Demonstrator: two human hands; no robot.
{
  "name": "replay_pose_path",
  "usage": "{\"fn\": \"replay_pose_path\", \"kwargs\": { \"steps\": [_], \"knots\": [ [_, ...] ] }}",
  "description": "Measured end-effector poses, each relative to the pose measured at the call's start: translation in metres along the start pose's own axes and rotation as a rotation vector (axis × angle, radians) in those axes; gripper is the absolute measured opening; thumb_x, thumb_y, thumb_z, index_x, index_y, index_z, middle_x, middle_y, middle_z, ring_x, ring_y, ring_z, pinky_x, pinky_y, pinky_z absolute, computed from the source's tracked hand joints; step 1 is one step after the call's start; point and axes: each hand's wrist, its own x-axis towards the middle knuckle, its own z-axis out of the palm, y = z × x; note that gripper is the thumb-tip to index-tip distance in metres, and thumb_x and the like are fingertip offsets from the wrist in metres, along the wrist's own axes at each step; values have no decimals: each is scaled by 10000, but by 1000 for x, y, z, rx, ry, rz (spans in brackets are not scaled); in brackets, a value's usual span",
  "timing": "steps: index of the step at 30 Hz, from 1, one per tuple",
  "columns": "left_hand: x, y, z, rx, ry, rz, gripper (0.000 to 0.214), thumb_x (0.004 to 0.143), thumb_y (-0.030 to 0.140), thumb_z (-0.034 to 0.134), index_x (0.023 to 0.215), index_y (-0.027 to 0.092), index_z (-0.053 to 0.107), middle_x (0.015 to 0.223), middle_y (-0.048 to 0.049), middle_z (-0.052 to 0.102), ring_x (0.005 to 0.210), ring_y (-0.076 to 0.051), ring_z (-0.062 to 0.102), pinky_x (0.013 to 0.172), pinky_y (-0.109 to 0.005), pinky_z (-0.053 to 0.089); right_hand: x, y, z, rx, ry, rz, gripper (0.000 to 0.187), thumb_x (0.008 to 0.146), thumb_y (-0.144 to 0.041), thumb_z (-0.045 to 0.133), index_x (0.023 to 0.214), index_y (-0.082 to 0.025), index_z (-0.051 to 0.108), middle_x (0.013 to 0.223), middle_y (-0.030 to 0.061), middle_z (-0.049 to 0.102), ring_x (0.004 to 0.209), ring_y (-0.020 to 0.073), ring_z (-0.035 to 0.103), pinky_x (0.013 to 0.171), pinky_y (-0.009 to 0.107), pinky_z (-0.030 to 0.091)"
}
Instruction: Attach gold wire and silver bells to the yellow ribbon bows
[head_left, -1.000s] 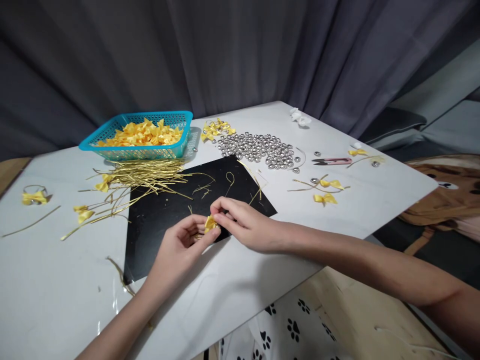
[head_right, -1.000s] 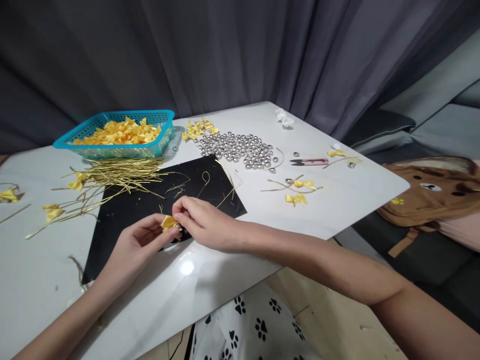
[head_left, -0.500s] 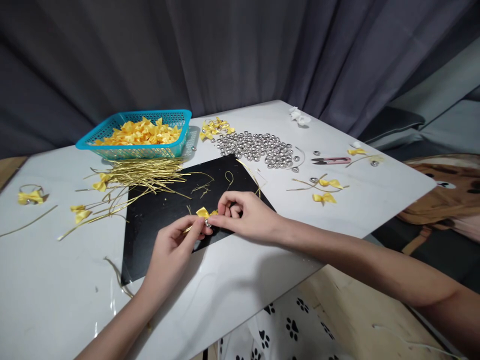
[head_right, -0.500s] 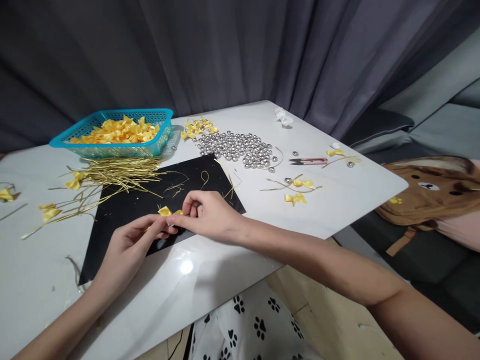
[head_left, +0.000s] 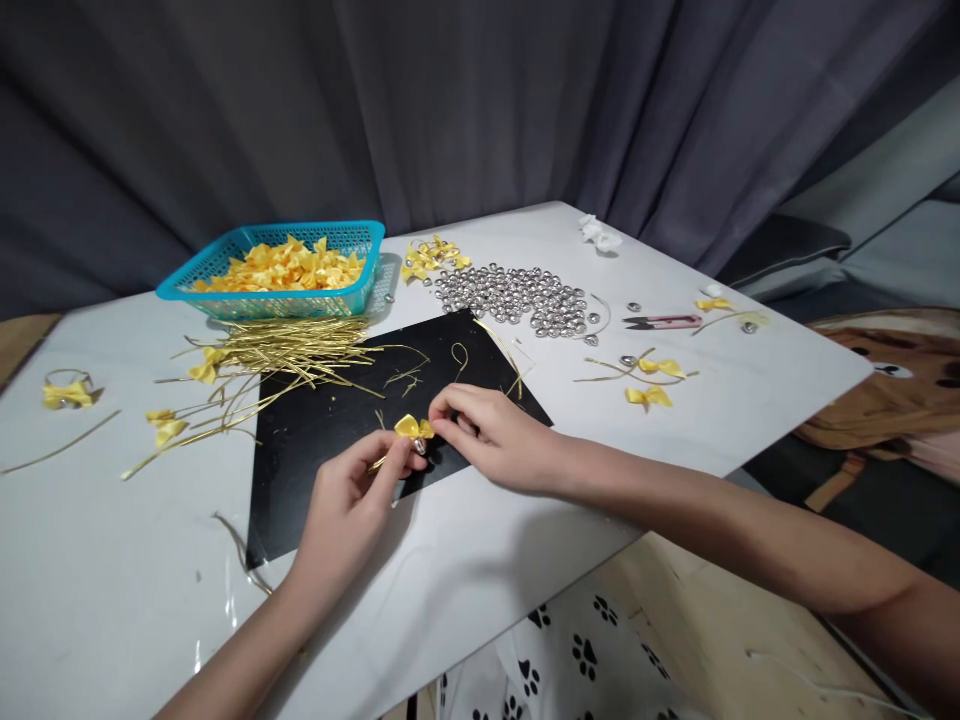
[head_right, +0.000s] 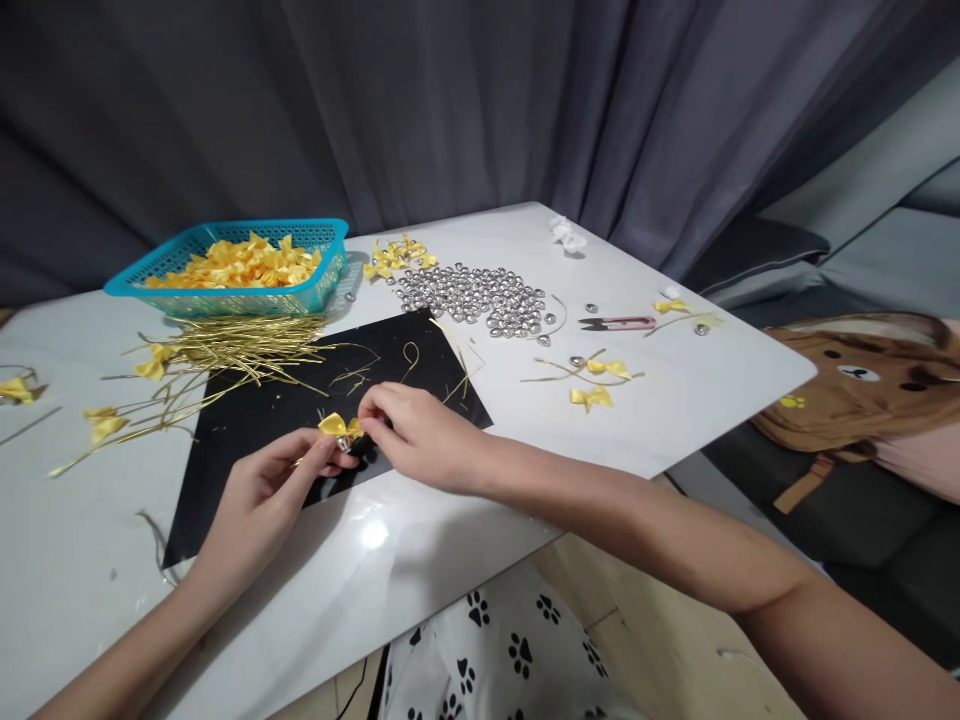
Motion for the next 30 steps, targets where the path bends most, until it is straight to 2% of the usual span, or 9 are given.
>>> {"fn": "replay_pose_path", "kwargs": {
  "steps": [3,7,10,14,19,22,25,27,30],
  "knots": [
    [0,0,1,-7,14,-14,287,784,440,590,721,168,656,725,-41,687,714,-172,620,676,-251,473,-1,-1,1,52,47,63,176,921,-246,409,822,-143,512,753,7,531,632,83,457,576,208,369],
    [-1,0,2,-11,12,-10,280,772,434,602,714,169,668,707,-37,687,691,-171,616,647,-248,471,-2,0,2,41,32,-18,212,821,-341,600,804,-136,549,738,-5,530,570,65,409,542,199,349],
    [-1,1,1,-3,-2,16,278,783,418,589,681,167,654,691,-33,676,678,-165,605,631,-242,466,-2,2,1,61,-18,-79,179,798,-294,641,790,-122,592,727,1,549,578,64,422,557,199,354],
    [0,2,0,11,-4,27,279,798,405,572,671,164,634,684,-28,667,672,-150,594,645,-232,462,0,5,-2,153,-82,-54,159,811,-269,625,771,-116,645,657,-8,549,552,61,417,523,190,336],
    [0,1,0,31,-16,47,284,816,405,546,699,162,634,682,-26,673,675,-147,611,635,-219,464,1,4,-1,170,-17,48,107,794,-191,591,748,-107,638,585,-32,502,484,42,379,466,172,315],
    [-2,0,0,91,-44,90,272,826,393,537,722,164,642,711,-27,682,674,-142,616,613,-208,456,-1,4,2,98,31,-1,71,767,-111,554,709,-110,595,639,-19,522,486,34,394,479,171,336],
    [-3,-1,0,106,-47,103,271,831,384,531,717,166,644,711,-24,683,673,-138,622,611,-199,459,-3,4,2,27,90,-66,67,772,-86,512,757,-120,568,693,-12,520,486,32,392,488,179,341],
    [-3,-1,0,99,-43,103,273,831,382,533,703,165,640,701,-20,678,669,-134,624,619,-193,463,-4,4,2,6,125,-110,73,791,-92,491,807,-123,555,737,-5,516,475,28,378,488,185,342],
    [-2,-2,1,99,-43,107,264,831,378,537,709,167,639,695,-12,672,655,-126,616,612,-185,461,-6,4,0,-6,100,-192,53,823,-178,537,826,-125,540,770,4,517,488,32,363,496,193,349]
  ]
}}
